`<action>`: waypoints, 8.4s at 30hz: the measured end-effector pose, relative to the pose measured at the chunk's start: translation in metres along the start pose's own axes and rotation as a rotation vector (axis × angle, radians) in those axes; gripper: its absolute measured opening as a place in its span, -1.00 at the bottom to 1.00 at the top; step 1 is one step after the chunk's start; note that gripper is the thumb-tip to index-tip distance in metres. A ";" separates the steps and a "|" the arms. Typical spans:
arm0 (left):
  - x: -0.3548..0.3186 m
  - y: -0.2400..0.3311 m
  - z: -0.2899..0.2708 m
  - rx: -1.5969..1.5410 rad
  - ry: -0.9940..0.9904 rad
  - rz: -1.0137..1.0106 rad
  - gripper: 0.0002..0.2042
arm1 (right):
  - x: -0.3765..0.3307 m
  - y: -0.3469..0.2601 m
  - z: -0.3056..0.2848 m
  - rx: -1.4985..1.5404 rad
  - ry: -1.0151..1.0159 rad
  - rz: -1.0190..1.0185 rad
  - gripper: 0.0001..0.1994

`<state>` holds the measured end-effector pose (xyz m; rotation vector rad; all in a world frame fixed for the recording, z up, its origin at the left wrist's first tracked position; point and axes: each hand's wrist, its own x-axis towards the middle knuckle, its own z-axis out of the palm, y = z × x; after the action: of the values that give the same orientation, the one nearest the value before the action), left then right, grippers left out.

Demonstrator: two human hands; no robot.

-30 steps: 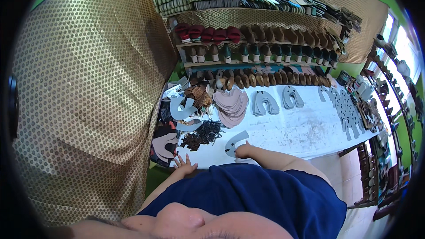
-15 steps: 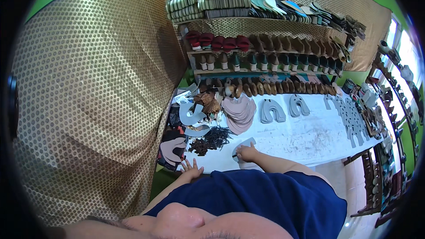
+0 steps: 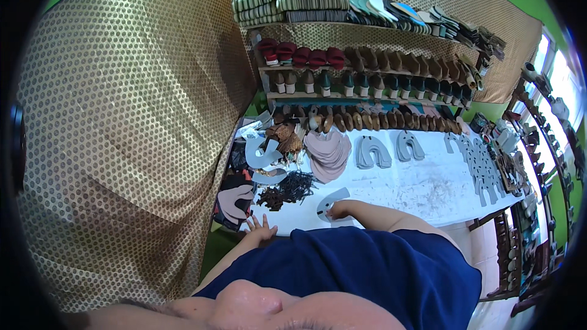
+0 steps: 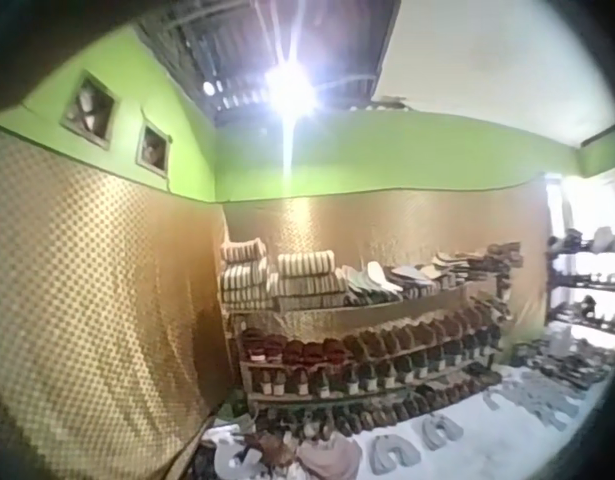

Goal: The person matches and arranges shoe components on a workbench.

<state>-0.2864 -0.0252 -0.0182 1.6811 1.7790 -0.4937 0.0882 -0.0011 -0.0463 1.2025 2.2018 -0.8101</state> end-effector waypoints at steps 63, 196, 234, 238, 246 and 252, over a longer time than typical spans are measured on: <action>-0.052 0.306 0.045 0.033 0.645 -0.075 -0.66 | -0.278 0.258 0.139 0.132 0.471 0.369 -0.19; -0.010 0.130 0.035 -0.009 -0.018 0.061 -0.17 | -0.111 0.078 -0.027 0.088 0.113 0.253 -0.21; -0.001 0.121 0.038 -0.022 -0.050 0.072 -0.18 | -0.069 0.087 -0.025 -0.194 -0.343 0.092 -0.24; 0.000 0.126 0.036 -0.007 -0.059 0.076 -0.18 | -0.100 0.108 -0.008 -0.159 0.019 0.228 -0.20; -0.005 0.128 0.031 -0.007 -0.065 0.075 -0.18 | -0.084 0.141 0.010 0.023 0.106 0.185 -0.16; -0.002 0.126 0.035 -0.013 -0.067 0.080 -0.18 | -0.094 0.097 0.003 0.013 -0.009 0.273 -0.08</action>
<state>-0.1560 -0.0349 -0.0233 1.6996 1.6573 -0.4960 0.2181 -0.0138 -0.0108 1.4626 1.9692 -0.7158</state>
